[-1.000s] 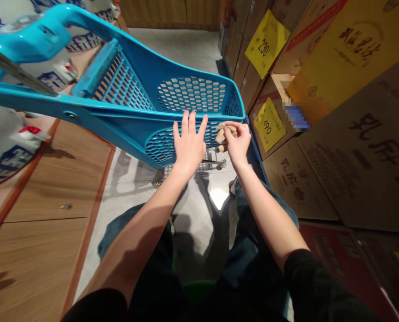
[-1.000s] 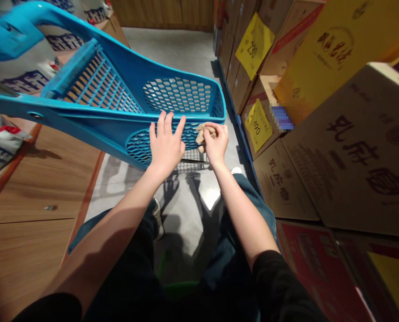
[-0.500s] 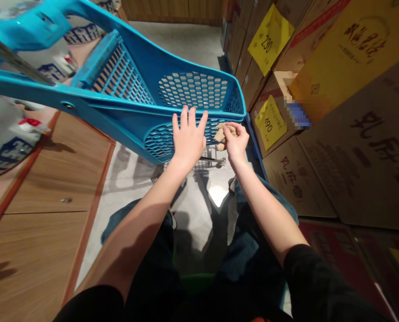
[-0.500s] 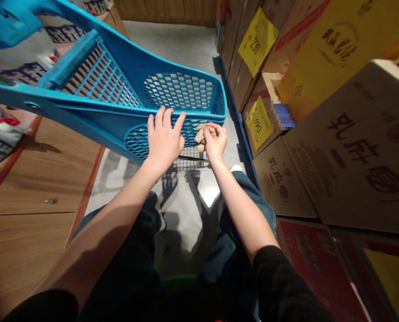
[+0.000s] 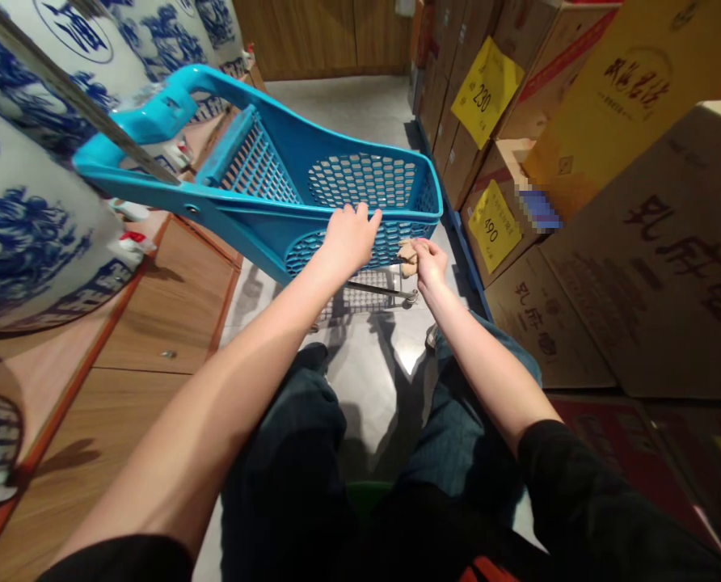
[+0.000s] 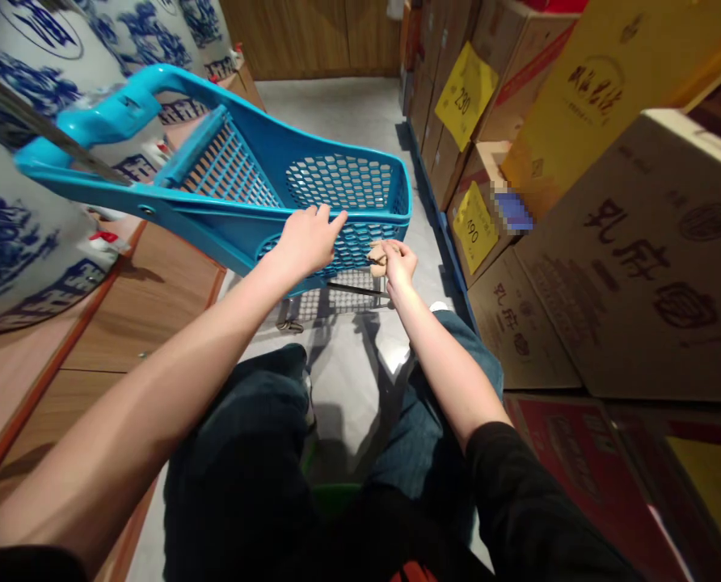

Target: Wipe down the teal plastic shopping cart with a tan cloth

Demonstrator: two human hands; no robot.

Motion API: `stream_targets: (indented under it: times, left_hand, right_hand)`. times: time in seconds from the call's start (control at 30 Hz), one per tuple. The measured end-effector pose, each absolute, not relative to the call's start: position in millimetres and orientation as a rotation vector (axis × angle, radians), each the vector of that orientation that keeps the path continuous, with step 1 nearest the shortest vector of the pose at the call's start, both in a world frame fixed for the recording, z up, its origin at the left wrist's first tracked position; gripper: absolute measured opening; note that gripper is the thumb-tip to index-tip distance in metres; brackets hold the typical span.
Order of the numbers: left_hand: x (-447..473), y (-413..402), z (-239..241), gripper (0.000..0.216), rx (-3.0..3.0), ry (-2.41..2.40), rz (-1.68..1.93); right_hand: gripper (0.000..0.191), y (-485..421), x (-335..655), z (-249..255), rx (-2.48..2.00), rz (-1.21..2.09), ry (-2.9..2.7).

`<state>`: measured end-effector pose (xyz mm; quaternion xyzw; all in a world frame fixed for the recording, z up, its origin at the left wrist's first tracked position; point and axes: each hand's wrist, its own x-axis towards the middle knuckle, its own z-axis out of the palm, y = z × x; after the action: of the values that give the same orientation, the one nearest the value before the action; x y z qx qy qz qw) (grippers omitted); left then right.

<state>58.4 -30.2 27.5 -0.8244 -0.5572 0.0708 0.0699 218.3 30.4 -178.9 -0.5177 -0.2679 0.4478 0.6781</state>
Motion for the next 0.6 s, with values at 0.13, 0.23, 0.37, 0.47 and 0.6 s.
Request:
stream_targets:
  times: [0.13,0.23,0.37,0.47,0.6]
  left_hand:
    - [61.9,-22.7,40.9,0.064,-2.459,-1.648,0.382]
    - [64.1,-22.7,37.9,0.066,-2.431,-1.658,0.358]
    - [71.3,-26.0,29.1,0.077,-2.424,-1.673,0.311]
    - [80.5,-27.9,26.2,0.073,-2.391,-1.7,0.345]
    - [87.7,-32.2,25.2,0.071,-2.325,-1.754,0.376]
  right_hand:
    - [0.014,22.3,200.5,-194.3,-1.253,1.146,-0.358]
    - [0.019,23.7,190.3,-202.0,-1.263,1.183,-0.341]
    - [0.014,35.0,200.0,-190.3,-1.185,1.207,-0.413]
    - [0.01,35.5,208.2,-183.5,-1.137,1.199,-0.405]
    - [0.017,26.1,198.4,-187.3,-1.257,1.222,-0.216]
